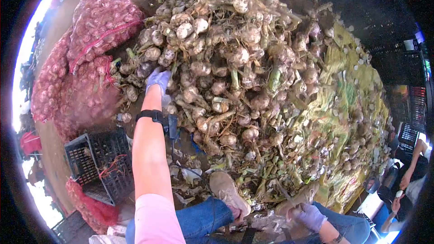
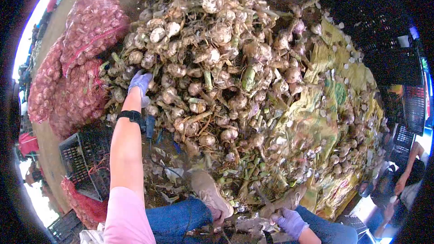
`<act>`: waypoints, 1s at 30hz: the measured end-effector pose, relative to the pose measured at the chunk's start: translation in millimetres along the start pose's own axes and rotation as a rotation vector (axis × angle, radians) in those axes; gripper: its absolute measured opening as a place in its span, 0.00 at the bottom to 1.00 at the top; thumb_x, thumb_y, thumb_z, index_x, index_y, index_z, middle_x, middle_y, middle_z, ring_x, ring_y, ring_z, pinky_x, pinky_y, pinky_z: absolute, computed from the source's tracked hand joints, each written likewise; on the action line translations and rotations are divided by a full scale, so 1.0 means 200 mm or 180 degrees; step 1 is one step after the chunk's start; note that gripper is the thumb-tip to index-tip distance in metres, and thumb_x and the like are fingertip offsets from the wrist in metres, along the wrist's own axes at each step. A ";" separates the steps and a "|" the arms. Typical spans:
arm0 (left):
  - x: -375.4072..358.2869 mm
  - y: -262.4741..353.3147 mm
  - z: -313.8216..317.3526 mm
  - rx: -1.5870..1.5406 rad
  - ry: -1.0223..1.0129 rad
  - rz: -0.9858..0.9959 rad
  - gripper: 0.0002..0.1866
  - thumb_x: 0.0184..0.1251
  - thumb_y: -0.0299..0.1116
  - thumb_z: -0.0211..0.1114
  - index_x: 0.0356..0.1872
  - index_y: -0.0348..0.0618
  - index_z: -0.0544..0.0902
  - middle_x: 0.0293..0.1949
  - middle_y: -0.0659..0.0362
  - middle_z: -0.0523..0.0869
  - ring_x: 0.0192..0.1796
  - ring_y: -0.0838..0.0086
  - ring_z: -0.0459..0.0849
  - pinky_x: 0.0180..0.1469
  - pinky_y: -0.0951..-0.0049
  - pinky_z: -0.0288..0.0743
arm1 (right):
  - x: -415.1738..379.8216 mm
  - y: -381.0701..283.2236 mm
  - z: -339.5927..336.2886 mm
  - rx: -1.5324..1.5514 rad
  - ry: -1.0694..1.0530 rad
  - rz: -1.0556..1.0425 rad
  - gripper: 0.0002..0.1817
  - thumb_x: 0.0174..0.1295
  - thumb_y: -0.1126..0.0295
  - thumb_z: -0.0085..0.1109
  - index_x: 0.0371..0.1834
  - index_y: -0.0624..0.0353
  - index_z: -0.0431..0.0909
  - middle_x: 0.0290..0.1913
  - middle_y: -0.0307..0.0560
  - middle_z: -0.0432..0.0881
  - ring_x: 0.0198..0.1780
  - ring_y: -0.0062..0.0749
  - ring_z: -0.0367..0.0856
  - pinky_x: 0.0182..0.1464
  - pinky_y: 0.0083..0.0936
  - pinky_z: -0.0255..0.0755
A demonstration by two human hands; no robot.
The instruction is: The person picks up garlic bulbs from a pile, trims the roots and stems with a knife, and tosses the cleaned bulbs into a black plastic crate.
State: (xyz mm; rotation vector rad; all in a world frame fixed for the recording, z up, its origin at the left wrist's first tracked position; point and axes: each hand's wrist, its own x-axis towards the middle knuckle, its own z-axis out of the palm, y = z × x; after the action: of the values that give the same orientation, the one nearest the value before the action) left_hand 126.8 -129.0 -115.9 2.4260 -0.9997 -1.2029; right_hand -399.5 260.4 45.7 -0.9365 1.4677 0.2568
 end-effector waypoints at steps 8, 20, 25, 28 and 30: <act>-0.51 0.15 0.10 -0.0729 -0.0464 -0.0255 0.31 0.66 0.46 0.55 0.68 0.48 0.60 0.67 0.57 0.65 0.67 0.63 0.63 0.66 0.65 0.57 | -0.02 -0.10 0.00 0.0313 0.0035 0.0318 0.24 0.59 0.50 0.55 0.39 0.66 0.76 0.31 0.58 0.80 0.36 0.41 0.81 0.39 0.31 0.72; -0.81 -0.15 0.39 0.0509 0.1035 0.1721 0.20 0.52 0.31 0.63 0.49 0.40 0.75 0.52 0.47 0.75 0.55 0.52 0.74 0.58 0.63 0.67 | -0.08 -0.32 -0.05 -0.0247 0.0143 -0.0069 0.23 0.59 0.51 0.53 0.34 0.66 0.75 0.30 0.59 0.80 0.38 0.49 0.80 0.41 0.35 0.71; -1.10 -0.24 0.55 0.1099 -0.0217 0.1383 0.19 0.54 0.33 0.62 0.49 0.42 0.76 0.52 0.50 0.76 0.54 0.54 0.75 0.55 0.62 0.70 | -0.07 -0.31 -0.02 -0.0556 0.0262 -0.0212 0.23 0.58 0.50 0.52 0.33 0.66 0.75 0.30 0.60 0.80 0.39 0.53 0.80 0.42 0.37 0.71; -1.10 -0.18 0.62 0.0982 -0.0407 0.1441 0.17 0.55 0.32 0.62 0.47 0.43 0.77 0.51 0.50 0.77 0.53 0.56 0.76 0.54 0.62 0.71 | -0.09 -0.34 -0.04 -0.0445 0.0200 -0.0074 0.23 0.58 0.51 0.53 0.33 0.66 0.75 0.30 0.61 0.80 0.39 0.53 0.80 0.43 0.37 0.71; -0.89 -0.23 0.71 -0.1312 -0.0225 0.1697 0.18 0.54 0.28 0.62 0.49 0.43 0.75 0.53 0.47 0.75 0.54 0.53 0.75 0.55 0.62 0.71 | -0.11 -0.36 -0.04 -0.0334 0.0178 -0.0052 0.24 0.58 0.51 0.53 0.33 0.66 0.75 0.30 0.61 0.80 0.39 0.53 0.80 0.43 0.37 0.71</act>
State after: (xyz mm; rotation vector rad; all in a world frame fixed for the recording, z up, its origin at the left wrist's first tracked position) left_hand -36.9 35.6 -119.4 1.6725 -1.1790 -1.1591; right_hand -360.3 216.5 93.9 -1.0468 1.5088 0.3001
